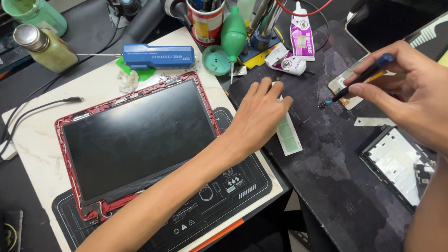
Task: The person manipulates the frame and screen of a laptop by hand, then uses a screwdriver to work on a small circuit board. They pick up small components and place them onto the laptop frame.
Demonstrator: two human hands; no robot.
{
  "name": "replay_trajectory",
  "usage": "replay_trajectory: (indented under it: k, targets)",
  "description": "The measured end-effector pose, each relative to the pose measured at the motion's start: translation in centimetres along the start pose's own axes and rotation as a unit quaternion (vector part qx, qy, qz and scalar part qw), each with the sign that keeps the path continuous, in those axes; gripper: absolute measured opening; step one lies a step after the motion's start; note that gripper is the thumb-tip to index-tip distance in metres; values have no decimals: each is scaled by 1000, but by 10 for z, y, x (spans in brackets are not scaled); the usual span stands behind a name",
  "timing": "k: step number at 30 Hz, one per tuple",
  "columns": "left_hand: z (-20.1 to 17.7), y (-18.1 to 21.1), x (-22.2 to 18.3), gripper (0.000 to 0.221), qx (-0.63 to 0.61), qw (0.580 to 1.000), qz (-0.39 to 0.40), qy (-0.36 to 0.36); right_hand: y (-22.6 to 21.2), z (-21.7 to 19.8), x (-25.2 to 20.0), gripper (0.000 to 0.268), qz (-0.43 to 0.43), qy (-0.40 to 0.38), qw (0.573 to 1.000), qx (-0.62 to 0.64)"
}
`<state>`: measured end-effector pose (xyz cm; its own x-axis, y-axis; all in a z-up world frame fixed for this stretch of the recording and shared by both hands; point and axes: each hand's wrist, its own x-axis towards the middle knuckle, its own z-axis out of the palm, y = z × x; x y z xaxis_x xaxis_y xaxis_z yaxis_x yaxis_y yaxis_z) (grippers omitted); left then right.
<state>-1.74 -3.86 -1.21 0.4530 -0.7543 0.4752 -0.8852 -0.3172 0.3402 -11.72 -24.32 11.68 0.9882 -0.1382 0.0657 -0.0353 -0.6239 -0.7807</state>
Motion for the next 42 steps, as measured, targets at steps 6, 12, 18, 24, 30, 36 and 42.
replay_trajectory:
  k: [6, 12, 18, 24, 30, 36, 42]
  targets:
    - [12, -3, 2, 30, 22, 1000, 16, 8, 2, -4, 1, 26, -37, -8, 995, -96]
    - [-10, -32, 11, 7, -233, 969, -78, 16, 14, -2, -3, 24, -30, 113, 993, 7]
    - [-46, -54, -6, 23, -636, 741, -205, -67, 32, 12, -21, 26, -165, 124, 978, -2]
    - [-53, -44, -24, 24, -720, 646, -237, -89, 16, 34, -40, 27, -170, 148, 974, 14]
    - [-55, -44, -30, 25, -743, 623, -232, -79, 8, 41, -39, 30, -156, 151, 976, 23]
    - [-60, -48, -37, 22, -756, 608, -232, -68, 3, 45, -38, 36, -152, 143, 976, 69]
    - [-64, -48, -41, 22, -754, 615, -220, -72, -14, 50, -40, 38, -157, 147, 976, 40]
